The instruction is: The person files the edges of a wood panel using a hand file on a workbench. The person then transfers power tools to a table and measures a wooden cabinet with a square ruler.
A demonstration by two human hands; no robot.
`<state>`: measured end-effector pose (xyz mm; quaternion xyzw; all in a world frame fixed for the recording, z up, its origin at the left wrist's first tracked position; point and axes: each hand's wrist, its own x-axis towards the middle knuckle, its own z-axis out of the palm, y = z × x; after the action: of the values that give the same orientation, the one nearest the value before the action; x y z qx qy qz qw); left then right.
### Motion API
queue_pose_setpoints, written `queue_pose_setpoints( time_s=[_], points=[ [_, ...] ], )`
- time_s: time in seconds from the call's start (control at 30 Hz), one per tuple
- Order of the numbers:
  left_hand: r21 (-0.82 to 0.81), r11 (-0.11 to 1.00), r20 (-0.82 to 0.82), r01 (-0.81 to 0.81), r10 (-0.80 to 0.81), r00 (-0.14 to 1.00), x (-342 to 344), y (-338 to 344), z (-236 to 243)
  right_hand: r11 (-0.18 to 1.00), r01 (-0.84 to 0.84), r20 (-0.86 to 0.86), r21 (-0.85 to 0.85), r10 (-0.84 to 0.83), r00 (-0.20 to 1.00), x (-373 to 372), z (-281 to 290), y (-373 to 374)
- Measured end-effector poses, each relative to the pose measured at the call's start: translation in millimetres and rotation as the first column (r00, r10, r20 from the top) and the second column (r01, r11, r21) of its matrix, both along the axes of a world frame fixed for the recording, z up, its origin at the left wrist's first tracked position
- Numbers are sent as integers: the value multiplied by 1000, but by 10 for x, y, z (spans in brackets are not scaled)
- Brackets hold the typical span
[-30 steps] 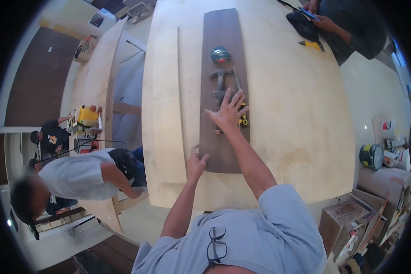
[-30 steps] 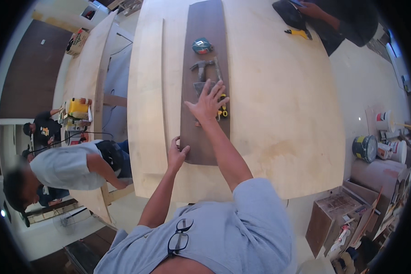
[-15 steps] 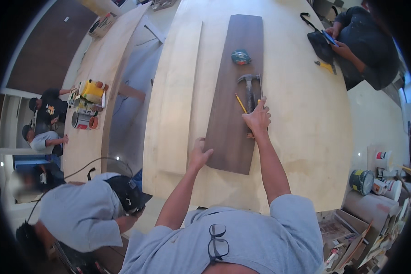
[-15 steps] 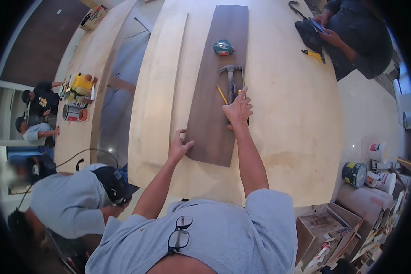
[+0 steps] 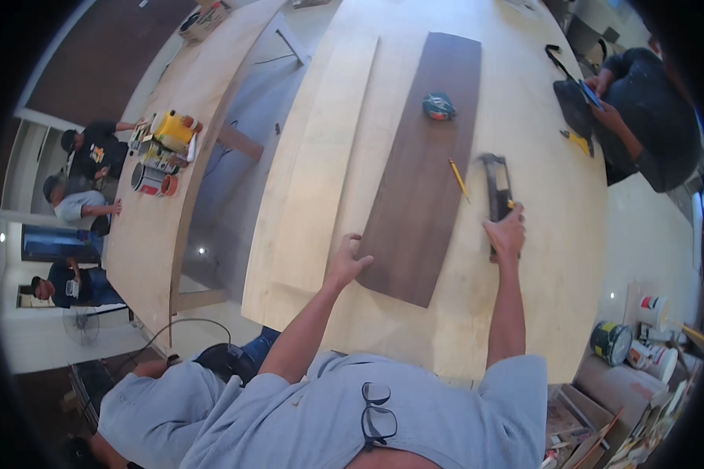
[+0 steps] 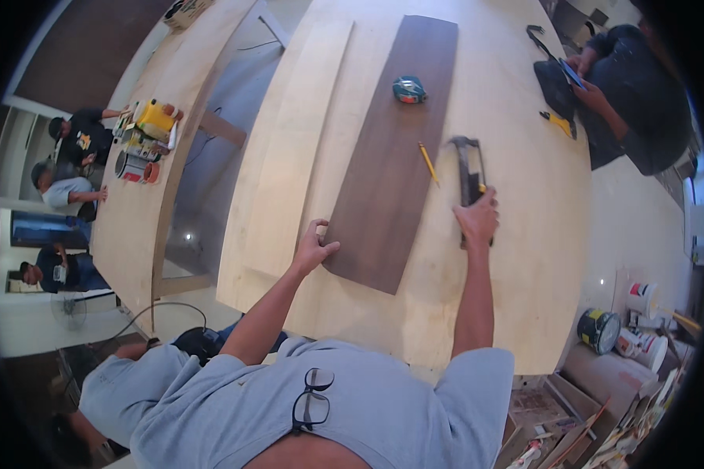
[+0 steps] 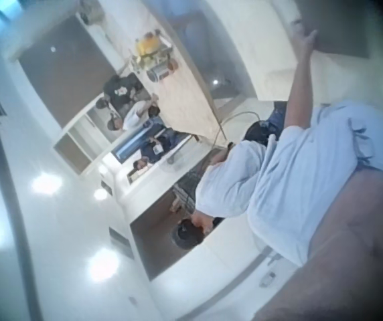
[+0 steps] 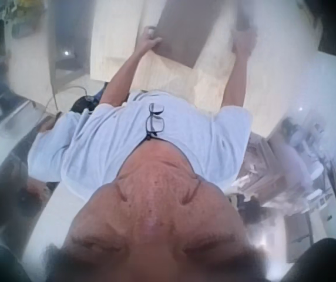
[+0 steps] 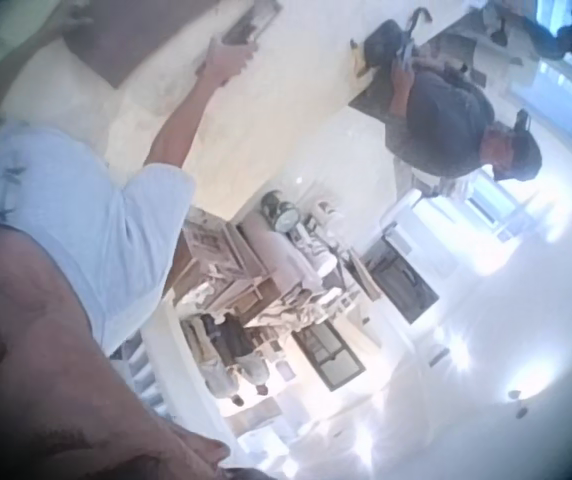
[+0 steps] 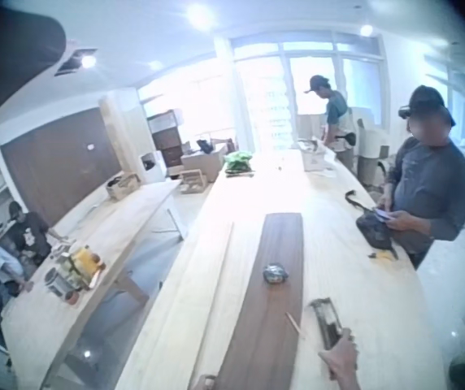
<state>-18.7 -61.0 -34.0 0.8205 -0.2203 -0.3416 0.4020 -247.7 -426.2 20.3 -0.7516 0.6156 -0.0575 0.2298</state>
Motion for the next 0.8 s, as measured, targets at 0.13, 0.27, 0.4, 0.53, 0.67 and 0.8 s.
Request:
queue_pose_setpoints(
  time_s=[0.13, 0.27, 0.4, 0.53, 0.67, 0.8],
  points=[
    [107, 994, 43, 20, -25, 999, 19, -30, 22, 997, -31, -97, -74, 24, 995, -276, -11, -178],
    [-8, 999, 17, 43, -43, 999, 46, -44, 47, 998, 7, -252, -58, -22, 968, -396, 84, -169],
    [78, 997, -107, -1, 10, 994, 62, -37, 101, 819, -177, -37, -546, 187, 982, 26, 111, -115],
    [55, 997, -201, -58, 68, 977, 64, -72, 98, 883, -265, 186, -388, 357, 916, 912, -103, -253],
    [-47, 997, -228, -61, 49, 972, 77, -78, 102, 917, -324, -32, -231, 326, 945, 1056, -308, -489],
    [72, 997, -178, -8, 21, 984, 85, -39, 75, 918, -364, -106, -159, 351, 930, 736, -514, -481]
  ],
)
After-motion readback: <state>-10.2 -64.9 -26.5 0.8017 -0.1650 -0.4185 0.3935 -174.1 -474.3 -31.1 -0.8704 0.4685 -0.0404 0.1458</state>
